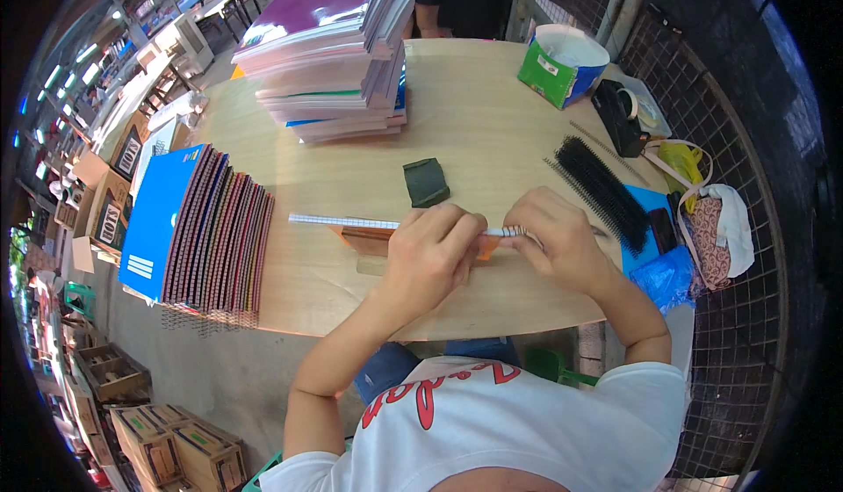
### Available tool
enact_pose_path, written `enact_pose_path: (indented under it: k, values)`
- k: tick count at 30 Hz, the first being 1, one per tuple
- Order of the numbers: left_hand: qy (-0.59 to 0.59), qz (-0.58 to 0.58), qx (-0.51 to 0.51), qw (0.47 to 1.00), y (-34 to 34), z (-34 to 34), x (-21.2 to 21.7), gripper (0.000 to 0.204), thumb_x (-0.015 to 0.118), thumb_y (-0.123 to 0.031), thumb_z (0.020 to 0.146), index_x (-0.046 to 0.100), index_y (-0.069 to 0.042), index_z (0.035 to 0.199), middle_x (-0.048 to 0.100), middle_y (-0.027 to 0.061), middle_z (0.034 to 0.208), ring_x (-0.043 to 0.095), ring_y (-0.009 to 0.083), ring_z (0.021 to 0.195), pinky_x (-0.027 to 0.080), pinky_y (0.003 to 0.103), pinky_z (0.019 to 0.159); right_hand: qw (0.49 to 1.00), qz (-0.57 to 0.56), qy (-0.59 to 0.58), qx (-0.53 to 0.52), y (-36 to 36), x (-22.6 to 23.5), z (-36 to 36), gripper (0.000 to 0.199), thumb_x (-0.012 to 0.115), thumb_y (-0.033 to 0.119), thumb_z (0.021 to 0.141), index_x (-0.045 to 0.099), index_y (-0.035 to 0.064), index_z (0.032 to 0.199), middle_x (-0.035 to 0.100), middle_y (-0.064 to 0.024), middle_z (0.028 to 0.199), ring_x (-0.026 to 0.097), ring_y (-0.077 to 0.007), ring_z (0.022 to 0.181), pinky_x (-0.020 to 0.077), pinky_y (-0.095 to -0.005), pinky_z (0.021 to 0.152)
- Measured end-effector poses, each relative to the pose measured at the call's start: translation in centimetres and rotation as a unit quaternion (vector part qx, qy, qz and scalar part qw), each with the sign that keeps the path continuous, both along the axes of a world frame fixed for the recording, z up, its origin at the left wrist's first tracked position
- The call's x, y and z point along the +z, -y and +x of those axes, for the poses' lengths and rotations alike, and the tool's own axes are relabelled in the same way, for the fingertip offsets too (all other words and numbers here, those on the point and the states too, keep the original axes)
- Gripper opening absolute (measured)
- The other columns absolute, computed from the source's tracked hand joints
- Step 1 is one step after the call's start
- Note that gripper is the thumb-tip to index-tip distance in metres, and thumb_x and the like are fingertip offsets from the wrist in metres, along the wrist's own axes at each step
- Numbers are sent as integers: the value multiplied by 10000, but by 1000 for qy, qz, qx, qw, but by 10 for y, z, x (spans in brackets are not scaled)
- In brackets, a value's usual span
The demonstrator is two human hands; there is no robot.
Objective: The person assembles spiral notebooks by threading a plastic coil through the pre-punched holes of a notebook, crimping the ends of the coil with a pair of pliers, and then stacking the completed notebooks onto a pile on a table.
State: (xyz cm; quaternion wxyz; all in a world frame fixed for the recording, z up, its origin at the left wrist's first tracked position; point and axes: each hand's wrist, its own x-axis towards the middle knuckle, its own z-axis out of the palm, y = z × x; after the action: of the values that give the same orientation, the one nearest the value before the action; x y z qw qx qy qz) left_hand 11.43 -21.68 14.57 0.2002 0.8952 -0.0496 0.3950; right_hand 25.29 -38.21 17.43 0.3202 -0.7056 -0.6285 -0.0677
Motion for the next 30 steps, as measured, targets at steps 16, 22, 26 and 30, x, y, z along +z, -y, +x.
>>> enact_pose_path:
  k: [16, 22, 26, 30]
  values:
    - [-14, 61, 50, 997, 23, 9, -7, 205, 754, -353, 785, 660, -205, 891, 616, -40, 959, 563, 162, 781, 359, 381, 749, 926, -298, 111, 202, -181, -144, 113, 652, 745, 469, 783, 593, 225, 1368, 473, -253, 1341, 502, -412, 1163, 428, -452, 997]
    - [-17, 49, 133, 990, 6, -6, -8, 233, 757, -370, 780, 645, -183, 865, 591, -26, 866, 548, 203, 784, 342, 397, 794, 853, -210, -384, 283, -75, -32, 115, 499, 697, 389, 854, 684, 68, 1235, 674, -130, 916, 624, -245, 955, 478, -344, 881]
    - [-20, 41, 100, 994, 4, 1, -12, 258, 793, -349, 752, 632, -169, 844, 579, -11, 843, 553, 206, 788, 336, 399, 782, 862, -281, -301, 295, -23, -21, 110, 572, 630, 487, 873, 702, 15, 1187, 691, -173, 1084, 632, -275, 1047, 471, -368, 914]
    - [-24, 43, 104, 993, 3, -1, -7, 268, 809, -341, 742, 630, -162, 833, 578, -6, 835, 553, 206, 776, 334, 394, 769, 768, -156, -431, 447, -30, -7, 101, 645, 616, 541, 844, 703, -4, 1177, 658, -202, 1189, 624, -295, 1075, 470, -361, 929]
